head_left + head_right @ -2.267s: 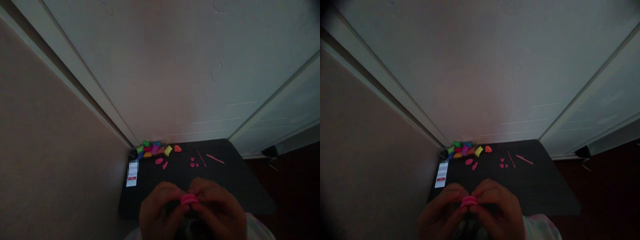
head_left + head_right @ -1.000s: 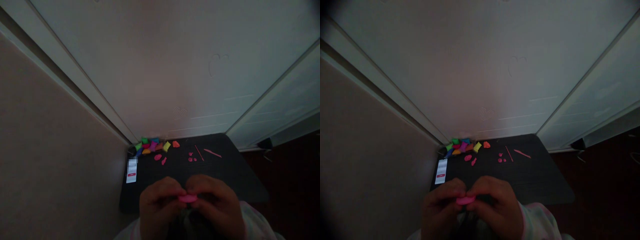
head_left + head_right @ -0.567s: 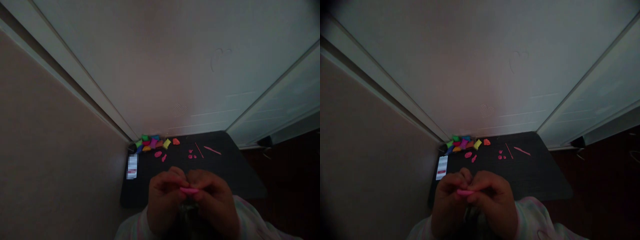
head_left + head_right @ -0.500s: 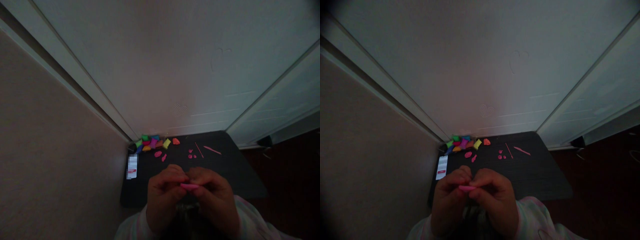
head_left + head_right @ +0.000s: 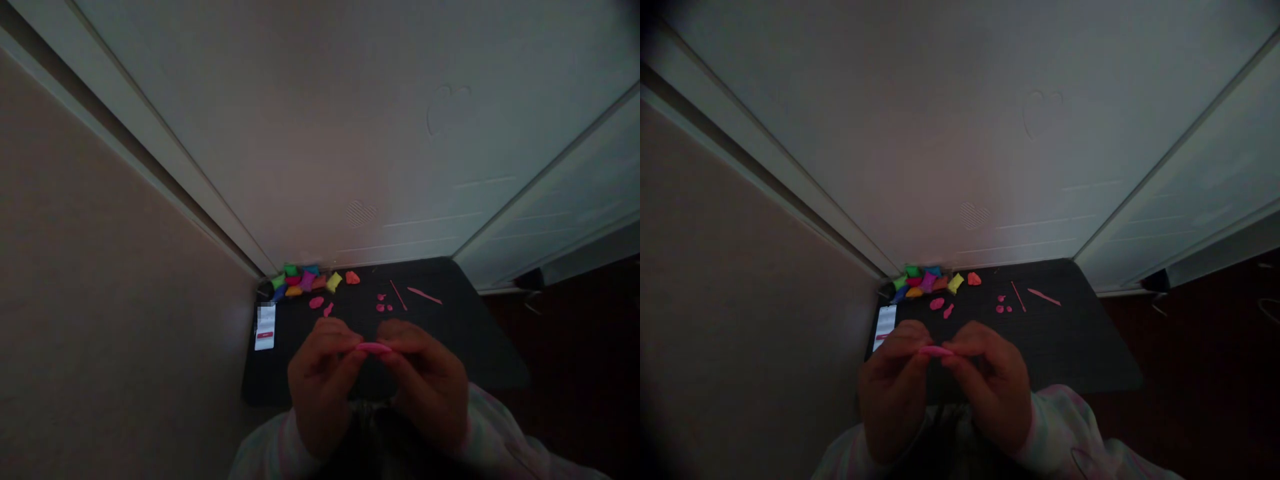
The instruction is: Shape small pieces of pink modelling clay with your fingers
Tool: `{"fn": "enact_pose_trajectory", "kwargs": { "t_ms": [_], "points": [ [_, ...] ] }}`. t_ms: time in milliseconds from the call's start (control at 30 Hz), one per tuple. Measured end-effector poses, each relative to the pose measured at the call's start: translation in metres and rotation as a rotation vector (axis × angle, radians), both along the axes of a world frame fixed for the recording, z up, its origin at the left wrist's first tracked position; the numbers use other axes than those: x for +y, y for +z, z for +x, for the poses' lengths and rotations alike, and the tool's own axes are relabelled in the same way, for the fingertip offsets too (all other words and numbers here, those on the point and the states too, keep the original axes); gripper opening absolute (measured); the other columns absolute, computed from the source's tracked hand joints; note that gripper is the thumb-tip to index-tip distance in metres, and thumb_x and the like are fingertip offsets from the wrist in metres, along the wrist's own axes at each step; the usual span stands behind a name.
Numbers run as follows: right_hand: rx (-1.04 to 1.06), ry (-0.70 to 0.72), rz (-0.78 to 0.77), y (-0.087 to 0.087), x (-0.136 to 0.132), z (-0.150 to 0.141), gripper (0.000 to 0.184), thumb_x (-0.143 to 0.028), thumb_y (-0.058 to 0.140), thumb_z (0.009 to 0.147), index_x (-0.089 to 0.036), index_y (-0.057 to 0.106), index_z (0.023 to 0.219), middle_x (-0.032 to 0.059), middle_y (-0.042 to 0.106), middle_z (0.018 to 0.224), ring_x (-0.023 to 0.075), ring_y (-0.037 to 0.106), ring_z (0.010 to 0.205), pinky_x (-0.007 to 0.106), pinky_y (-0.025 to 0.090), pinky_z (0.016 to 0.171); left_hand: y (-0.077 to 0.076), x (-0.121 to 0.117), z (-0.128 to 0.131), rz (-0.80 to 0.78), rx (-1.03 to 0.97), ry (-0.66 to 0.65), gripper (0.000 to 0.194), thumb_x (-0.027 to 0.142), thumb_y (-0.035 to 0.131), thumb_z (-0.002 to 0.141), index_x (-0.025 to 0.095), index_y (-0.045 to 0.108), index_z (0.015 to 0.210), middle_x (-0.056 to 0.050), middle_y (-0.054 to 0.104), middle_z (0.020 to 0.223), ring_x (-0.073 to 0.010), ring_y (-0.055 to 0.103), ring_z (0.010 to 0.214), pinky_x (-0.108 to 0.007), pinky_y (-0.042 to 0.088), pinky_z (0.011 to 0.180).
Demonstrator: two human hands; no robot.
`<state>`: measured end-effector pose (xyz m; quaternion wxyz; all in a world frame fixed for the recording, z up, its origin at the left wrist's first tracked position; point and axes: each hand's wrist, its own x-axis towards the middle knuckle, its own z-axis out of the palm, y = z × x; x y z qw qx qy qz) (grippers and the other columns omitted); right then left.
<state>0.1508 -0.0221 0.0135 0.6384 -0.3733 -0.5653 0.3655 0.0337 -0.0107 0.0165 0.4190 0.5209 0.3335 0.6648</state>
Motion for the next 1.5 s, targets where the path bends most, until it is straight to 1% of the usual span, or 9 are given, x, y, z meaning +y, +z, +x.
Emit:
{"fn": "enact_pose_trajectory", "kwargs": {
  "t_ms": [200, 300, 500, 800, 900, 1133, 1300, 1400, 1500],
  "points": [
    [-0.052, -0.012, 0.046, 0.000, 0.002, 0.003, 0.019, -0.008, 0.057, 0.077, -0.024, 0.062, 0.086, -0.0010, 0.062, 0.068, 0.0130, 0.057, 0.063, 0.024, 0.046, 0.056, 0.002, 0.002, -0.007, 0.054, 0.131, -0.047, 0.021, 0.012, 0.064, 0.072, 0.022, 0.066, 0.091, 0.000, 0.065, 0.083, -0.0119, 0.056, 0.083, -0.024, 0.046, 0.075],
    [-0.083, 0.010, 0.069, 0.001, 0.002, 0.005, 0.021, -0.008, 0.058, 0.076, -0.024, 0.063, 0.088, -0.0005, 0.063, 0.070, 0.0137, 0.058, 0.065, 0.025, 0.047, 0.057, 0.006, 0.004, -0.009, 0.112, 0.169, -0.061, 0.017, 0.011, 0.064, 0.072, 0.022, 0.067, 0.085, 0.000, 0.065, 0.079, -0.0116, 0.056, 0.080, -0.025, 0.046, 0.077],
    [-0.046, 0.046, 0.024, 0.003, 0.003, 0.005, 0.019, -0.010, 0.058, 0.077, -0.025, 0.063, 0.088, -0.0006, 0.064, 0.073, 0.0128, 0.059, 0.068, 0.023, 0.048, 0.060, 0.010, 0.003, -0.008, 0.093, 0.142, -0.055, 0.012, 0.010, 0.063, 0.073, 0.020, 0.066, 0.079, 0.000, 0.064, 0.072, -0.0111, 0.056, 0.074, -0.023, 0.046, 0.070],
    [-0.005, 0.099, -0.039, 0.003, 0.005, 0.008, 0.014, -0.015, 0.059, 0.077, -0.025, 0.064, 0.085, 0.0008, 0.064, 0.071, 0.0142, 0.060, 0.068, 0.025, 0.050, 0.060, 0.010, 0.002, -0.013, -0.114, -0.021, -0.311, 0.010, 0.019, 0.067, 0.070, 0.023, 0.065, 0.079, -0.001, 0.059, 0.067, -0.0126, 0.054, 0.068, -0.025, 0.044, 0.063],
    [-0.023, 0.094, -0.041, 0.003, 0.005, 0.008, 0.014, -0.015, 0.060, 0.077, -0.025, 0.064, 0.085, 0.0011, 0.064, 0.071, 0.0150, 0.060, 0.069, 0.026, 0.050, 0.061, 0.010, 0.002, -0.017, -0.186, -0.029, -0.351, 0.007, 0.026, 0.066, 0.071, 0.021, 0.066, 0.077, -0.002, 0.059, 0.067, -0.0133, 0.053, 0.068, -0.026, 0.044, 0.063],
    [-0.045, 0.111, -0.041, 0.003, 0.006, 0.009, 0.016, -0.014, 0.059, 0.076, -0.026, 0.064, 0.086, 0.0002, 0.064, 0.072, 0.0139, 0.060, 0.069, 0.024, 0.050, 0.061, 0.009, 0.002, -0.015, -0.322, -0.102, -0.347, 0.004, 0.022, 0.067, 0.070, 0.019, 0.065, 0.070, 0.000, 0.059, 0.063, -0.0107, 0.052, 0.063, -0.023, 0.042, 0.059],
    [-0.006, 0.123, -0.084, 0.003, 0.005, 0.008, 0.011, -0.018, 0.059, 0.078, -0.025, 0.064, 0.085, 0.0008, 0.064, 0.072, 0.0138, 0.060, 0.068, 0.024, 0.050, 0.061, 0.008, 0.002, -0.016, -0.284, -0.123, -0.350, 0.004, 0.023, 0.067, 0.071, 0.022, 0.068, 0.074, 0.000, 0.062, 0.066, -0.0110, 0.055, 0.066, -0.022, 0.044, 0.062],
    [0.008, 0.117, -0.112, 0.002, 0.004, 0.008, 0.009, -0.019, 0.059, 0.079, -0.024, 0.064, 0.084, 0.0014, 0.065, 0.073, 0.0141, 0.061, 0.069, 0.024, 0.051, 0.061, 0.010, 0.001, -0.018, -0.208, -0.013, -0.317, 0.009, 0.024, 0.065, 0.073, 0.021, 0.069, 0.080, -0.002, 0.063, 0.069, -0.0129, 0.056, 0.067, -0.024, 0.045, 0.062],
    [0.009, 0.107, -0.115, 0.001, 0.004, 0.008, 0.010, -0.018, 0.058, 0.079, -0.024, 0.063, 0.085, 0.0014, 0.065, 0.073, 0.0142, 0.061, 0.069, 0.024, 0.051, 0.062, 0.014, 0.001, -0.019, -0.118, 0.180, -0.224, 0.013, 0.017, 0.065, 0.071, 0.020, 0.069, 0.083, -0.003, 0.065, 0.070, -0.0139, 0.057, 0.068, -0.025, 0.046, 0.062]
  ]
}}
